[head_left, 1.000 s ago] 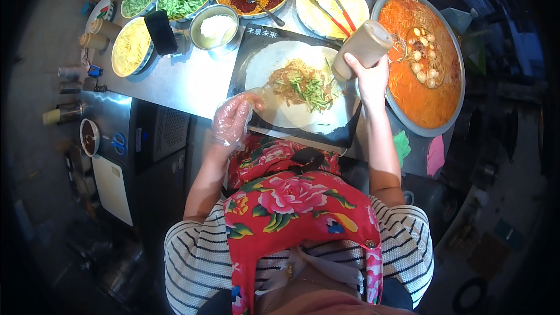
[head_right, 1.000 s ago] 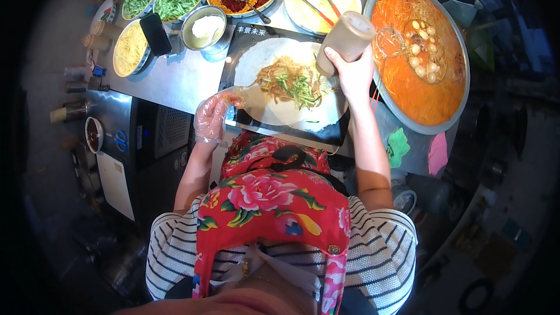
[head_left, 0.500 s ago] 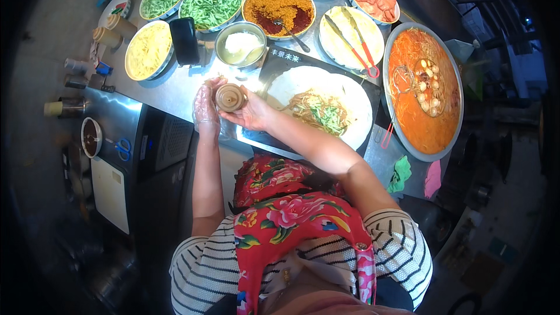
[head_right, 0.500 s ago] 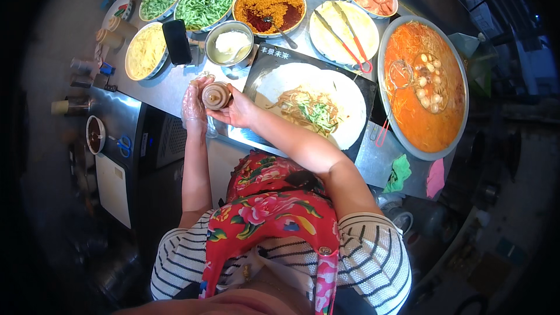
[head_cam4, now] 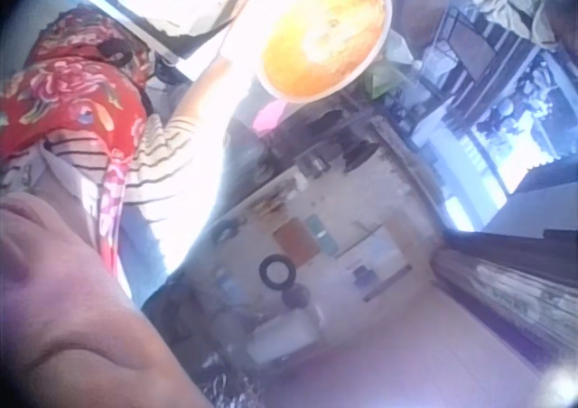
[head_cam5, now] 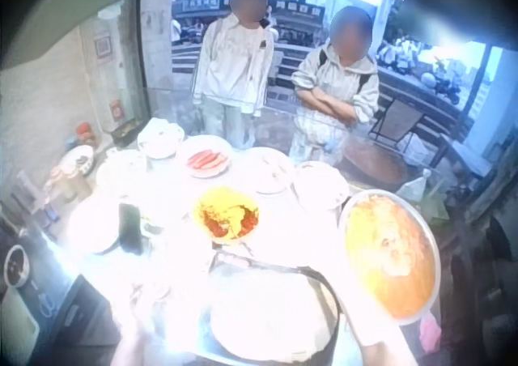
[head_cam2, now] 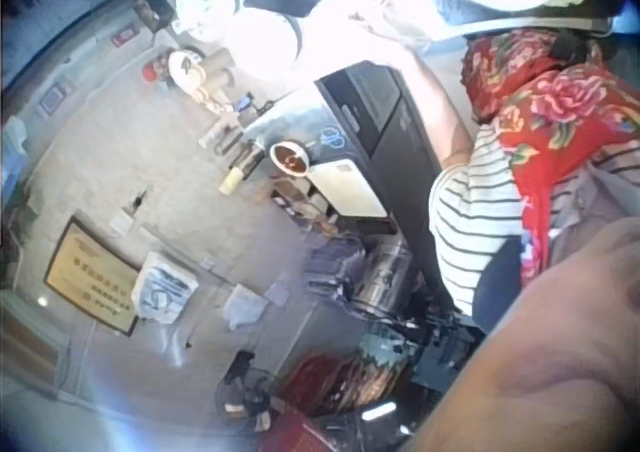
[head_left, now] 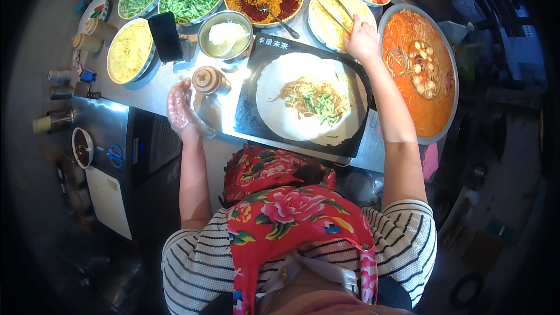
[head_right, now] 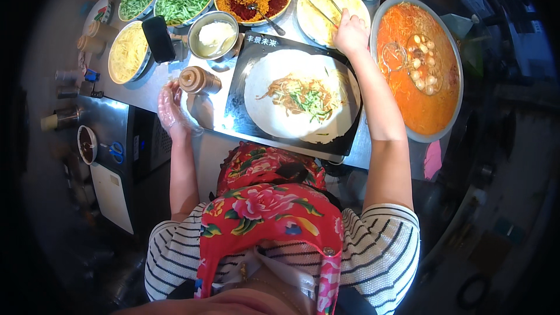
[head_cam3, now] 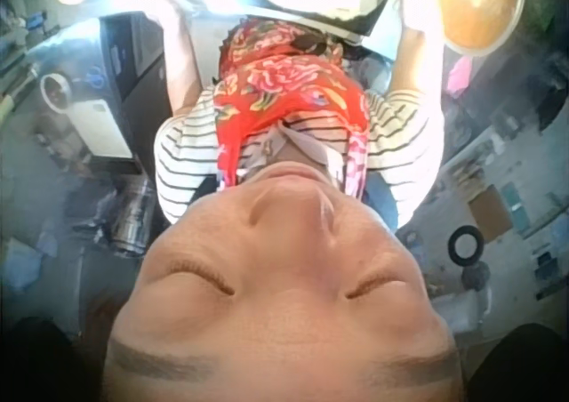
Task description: The person prepares two wraps by placing a thin crepe on a griddle, adding noodles, shredded vegetables, and sauce, then rolling them into cylinders. The wraps are placed into plastic bags and handed to customers. The person also tears a fresh crepe from a stack and places it on the griddle to begin the next wrap.
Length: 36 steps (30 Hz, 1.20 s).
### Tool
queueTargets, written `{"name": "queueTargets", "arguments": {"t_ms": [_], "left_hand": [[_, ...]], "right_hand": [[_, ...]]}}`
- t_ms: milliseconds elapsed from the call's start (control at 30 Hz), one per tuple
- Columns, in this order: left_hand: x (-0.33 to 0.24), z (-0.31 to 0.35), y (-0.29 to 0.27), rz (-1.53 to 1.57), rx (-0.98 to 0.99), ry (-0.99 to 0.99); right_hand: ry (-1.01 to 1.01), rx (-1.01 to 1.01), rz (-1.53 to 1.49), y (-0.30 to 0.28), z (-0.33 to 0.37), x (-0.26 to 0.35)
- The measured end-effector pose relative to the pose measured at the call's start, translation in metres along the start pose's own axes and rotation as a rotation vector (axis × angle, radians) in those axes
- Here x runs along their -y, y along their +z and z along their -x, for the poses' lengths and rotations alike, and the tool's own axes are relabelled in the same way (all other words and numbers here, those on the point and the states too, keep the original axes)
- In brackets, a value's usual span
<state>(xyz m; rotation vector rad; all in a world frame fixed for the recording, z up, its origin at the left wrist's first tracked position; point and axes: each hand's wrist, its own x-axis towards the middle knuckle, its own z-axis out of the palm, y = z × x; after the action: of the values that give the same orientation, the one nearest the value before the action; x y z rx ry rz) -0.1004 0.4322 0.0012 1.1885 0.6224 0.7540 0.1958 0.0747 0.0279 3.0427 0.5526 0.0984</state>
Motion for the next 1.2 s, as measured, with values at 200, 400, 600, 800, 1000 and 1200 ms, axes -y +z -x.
{"name": "queueTargets", "arguments": {"t_ms": [200,400,600,800,1000,1200], "left_hand": [[-0.013,0.069,-0.005,-0.457,0.31,0.186],[0.029,0.094,0.089,-0.852,0.9,0.39],[0.047,0.102,0.117,-1.163,1.073,0.442],[0.042,0.108,0.114,-1.09,1.06,0.539],[0.005,0.088,0.038,-0.855,0.377,0.375],[0.032,0.01,0.021,-0.724,0.129,0.134]], "right_hand": [[-0.193,0.284,-0.401,-0.03,0.167,-0.005],[0.039,0.392,-0.441,-0.006,0.227,0.032],[-0.003,0.487,-0.322,-0.011,0.228,0.016],[-0.195,0.397,-0.487,-0.01,0.244,0.017],[0.114,0.428,-0.463,-0.022,0.234,-0.006],[-0.101,0.358,-0.461,-0.022,0.221,0.014]]}}
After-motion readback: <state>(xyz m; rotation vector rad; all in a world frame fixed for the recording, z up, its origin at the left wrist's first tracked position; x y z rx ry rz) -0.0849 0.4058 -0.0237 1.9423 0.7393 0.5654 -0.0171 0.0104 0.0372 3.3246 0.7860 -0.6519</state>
